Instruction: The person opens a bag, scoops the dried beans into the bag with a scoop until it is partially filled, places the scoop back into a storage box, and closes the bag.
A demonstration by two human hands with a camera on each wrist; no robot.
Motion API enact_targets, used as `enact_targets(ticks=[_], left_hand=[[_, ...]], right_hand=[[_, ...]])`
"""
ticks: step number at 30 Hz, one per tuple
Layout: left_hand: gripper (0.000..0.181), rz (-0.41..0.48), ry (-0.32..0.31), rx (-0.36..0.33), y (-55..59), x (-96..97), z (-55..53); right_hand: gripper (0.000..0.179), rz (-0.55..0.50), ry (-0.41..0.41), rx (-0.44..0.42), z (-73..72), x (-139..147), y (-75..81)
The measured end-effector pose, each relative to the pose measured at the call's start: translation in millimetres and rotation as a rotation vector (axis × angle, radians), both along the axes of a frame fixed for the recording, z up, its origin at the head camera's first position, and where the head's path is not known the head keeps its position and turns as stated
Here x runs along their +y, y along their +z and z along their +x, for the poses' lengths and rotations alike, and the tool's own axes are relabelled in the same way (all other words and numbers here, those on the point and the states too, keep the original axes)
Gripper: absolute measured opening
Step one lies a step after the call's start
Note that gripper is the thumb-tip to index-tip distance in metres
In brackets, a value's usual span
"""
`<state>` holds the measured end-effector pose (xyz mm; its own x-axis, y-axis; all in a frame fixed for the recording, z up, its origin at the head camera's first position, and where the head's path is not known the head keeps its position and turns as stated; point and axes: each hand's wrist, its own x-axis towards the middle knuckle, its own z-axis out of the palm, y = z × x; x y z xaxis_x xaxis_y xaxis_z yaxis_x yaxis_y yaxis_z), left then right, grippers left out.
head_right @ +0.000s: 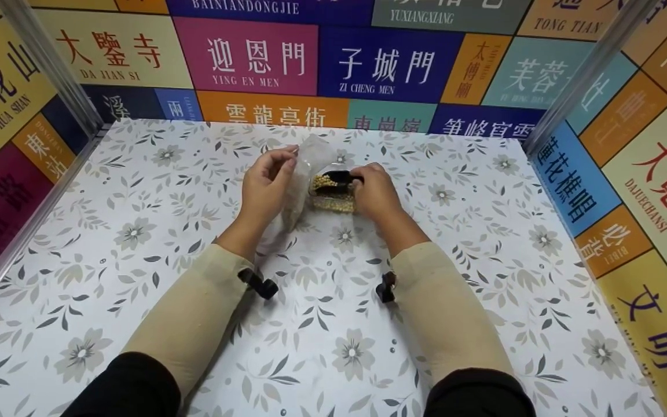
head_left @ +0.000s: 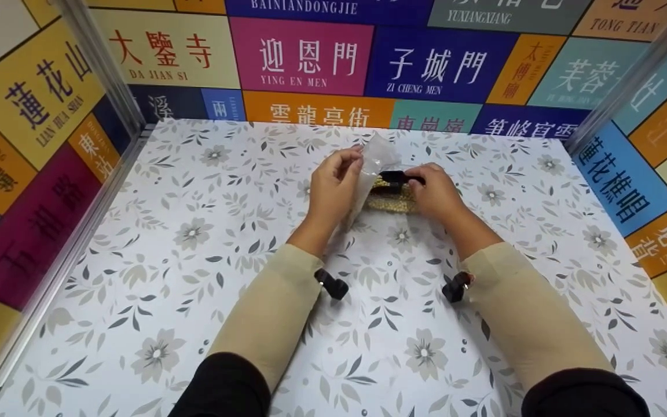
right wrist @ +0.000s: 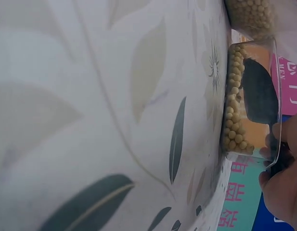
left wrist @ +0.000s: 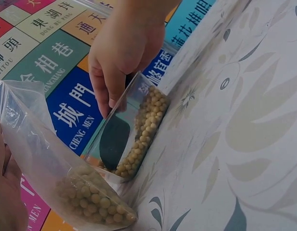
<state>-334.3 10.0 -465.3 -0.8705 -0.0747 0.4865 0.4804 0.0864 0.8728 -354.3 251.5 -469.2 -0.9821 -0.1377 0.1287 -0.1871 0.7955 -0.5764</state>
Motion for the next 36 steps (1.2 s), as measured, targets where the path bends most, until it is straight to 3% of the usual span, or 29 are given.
enact_targets(ticks=[5, 12, 21, 29, 36], left_hand=[[0.01, 0.011, -0.003, -0.011, 1.6, -0.1, 0.7], [0.01, 0.009, -0.004, -0.022, 2.0, -1.5, 0.3], [0.012, -0.006, -0.003, -0.025, 0.6, -3.8, -0.9], [0.012, 0.006, -0.007, -0.026, 0.3, -2.9, -0.9], [0.013, 0.01, -0.002, -0.028, 0.7, -1.8, -0.5]], right_hand=[[0.033, -0.049, -0.005, 0.003, 1.5, 6, -0.3], [0.033, -0.198, -0.062, -0.008, 5.2, 15, 2.3], [0.032, -0.317, -0.099, 0.06, 11.3, 23, 11.2], [0.034, -0.285, -0.117, 0.173, 16.9, 29, 30.6], [0.036, -0.26, -0.154, 0.216, 23.4, 30, 53.6]])
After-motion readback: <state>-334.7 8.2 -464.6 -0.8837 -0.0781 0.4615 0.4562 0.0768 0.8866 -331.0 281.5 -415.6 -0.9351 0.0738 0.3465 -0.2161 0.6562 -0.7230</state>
